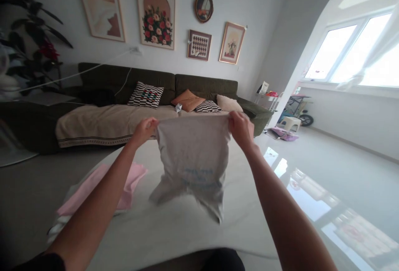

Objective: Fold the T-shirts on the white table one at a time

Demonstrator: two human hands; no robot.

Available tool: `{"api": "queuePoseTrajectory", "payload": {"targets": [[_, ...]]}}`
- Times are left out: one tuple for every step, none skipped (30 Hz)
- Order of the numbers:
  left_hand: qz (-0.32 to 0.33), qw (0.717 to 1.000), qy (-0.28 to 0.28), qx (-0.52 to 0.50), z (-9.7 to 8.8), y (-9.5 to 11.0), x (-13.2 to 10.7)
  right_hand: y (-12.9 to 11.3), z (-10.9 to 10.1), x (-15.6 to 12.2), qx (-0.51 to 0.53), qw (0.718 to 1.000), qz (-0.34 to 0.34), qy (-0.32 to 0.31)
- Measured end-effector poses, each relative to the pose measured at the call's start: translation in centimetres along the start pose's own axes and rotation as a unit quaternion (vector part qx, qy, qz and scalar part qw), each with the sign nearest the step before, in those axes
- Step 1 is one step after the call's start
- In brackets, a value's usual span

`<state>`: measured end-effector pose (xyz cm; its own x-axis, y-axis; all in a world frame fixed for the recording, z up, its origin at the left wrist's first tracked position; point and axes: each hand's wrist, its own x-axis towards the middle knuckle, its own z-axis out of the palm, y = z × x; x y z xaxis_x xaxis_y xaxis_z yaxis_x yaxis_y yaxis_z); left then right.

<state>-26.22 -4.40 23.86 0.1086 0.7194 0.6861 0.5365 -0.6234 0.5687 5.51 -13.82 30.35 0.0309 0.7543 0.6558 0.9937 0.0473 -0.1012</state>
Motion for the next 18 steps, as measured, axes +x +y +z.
{"api": "queuePoseTrajectory", "payload": {"targets": [[0.031,0.997,0.066,0.006,-0.5,1.0,0.5,0.3,-0.4,0.7,-0.003,0.998,0.007,0.055],[0.057,0.992,0.109,0.013,-1.0,2.0,0.8,0.7,-0.7,1.0,-0.001,0.994,0.01,0.111],[0.077,0.988,0.128,0.024,-1.5,3.0,0.9,1.2,-0.9,1.0,0.005,0.989,0.002,0.148],[0.094,0.987,0.128,0.04,-1.9,3.9,0.7,1.7,-0.9,0.7,0.016,0.986,-0.015,0.163],[0.105,0.986,0.115,0.059,-2.0,4.5,0.2,2.2,-0.6,0.0,0.029,0.987,-0.035,0.157],[0.112,0.986,0.093,0.078,-1.8,4.8,-0.4,2.7,0.0,-1.0,0.042,0.989,-0.05,0.135],[0.112,0.987,0.064,0.095,-1.5,5.0,-1.4,3.3,1.0,-2.2,0.05,0.991,-0.058,0.113],[0.108,0.988,0.031,0.109,-0.8,4.8,-2.6,3.9,2.2,-3.7,0.056,0.992,-0.06,0.095],[0.101,0.988,-0.007,0.119,0.0,4.5,-4.1,4.5,3.7,-5.4,0.059,0.993,-0.056,0.085],[0.092,0.987,-0.048,0.126,0.9,4.1,-5.9,5.1,5.4,-7.3,0.062,0.994,-0.049,0.078],[0.081,0.984,-0.09,0.129,1.9,3.5,-8.0,5.6,7.2,-9.4,0.073,0.995,-0.043,0.06],[0.069,0.98,-0.135,0.13,3.0,2.8,-10.3,6.2,9.0,-11.7,0.083,0.995,-0.035,0.036],[0.052,0.974,-0.178,0.128,4.0,2.0,-12.7,6.6,10.8,-14.1,0.089,0.996,-0.024,0.008],[0.028,0.969,-0.216,0.12,4.9,1.2,-15.3,7.0,12.4,-16.6,0.094,0.995,-0.014,-0.028],[0.0,0.96,-0.255,0.112,5.6,0.3,-17.8,7.3,13.8,-19.1,0.096,0.993,-0.007,-0.068],[-0.035,0.95,-0.291,0.109,6.3,-0.5,-20.2,7.7,15.0,-21.6,0.097,0.988,-0.008,-0.116],[-0.074,0.936,-0.325,0.108,6.7,-1.3,-22.4,8.0,15.9,-23.9,0.102,0.981,-0.009,-0.166],[-0.104,0.922,-0.357,0.105,7.0,-2.0,-24.3,8.3,16.7,-25.9,0.108,0.973,-0.004,-0.203]]}}
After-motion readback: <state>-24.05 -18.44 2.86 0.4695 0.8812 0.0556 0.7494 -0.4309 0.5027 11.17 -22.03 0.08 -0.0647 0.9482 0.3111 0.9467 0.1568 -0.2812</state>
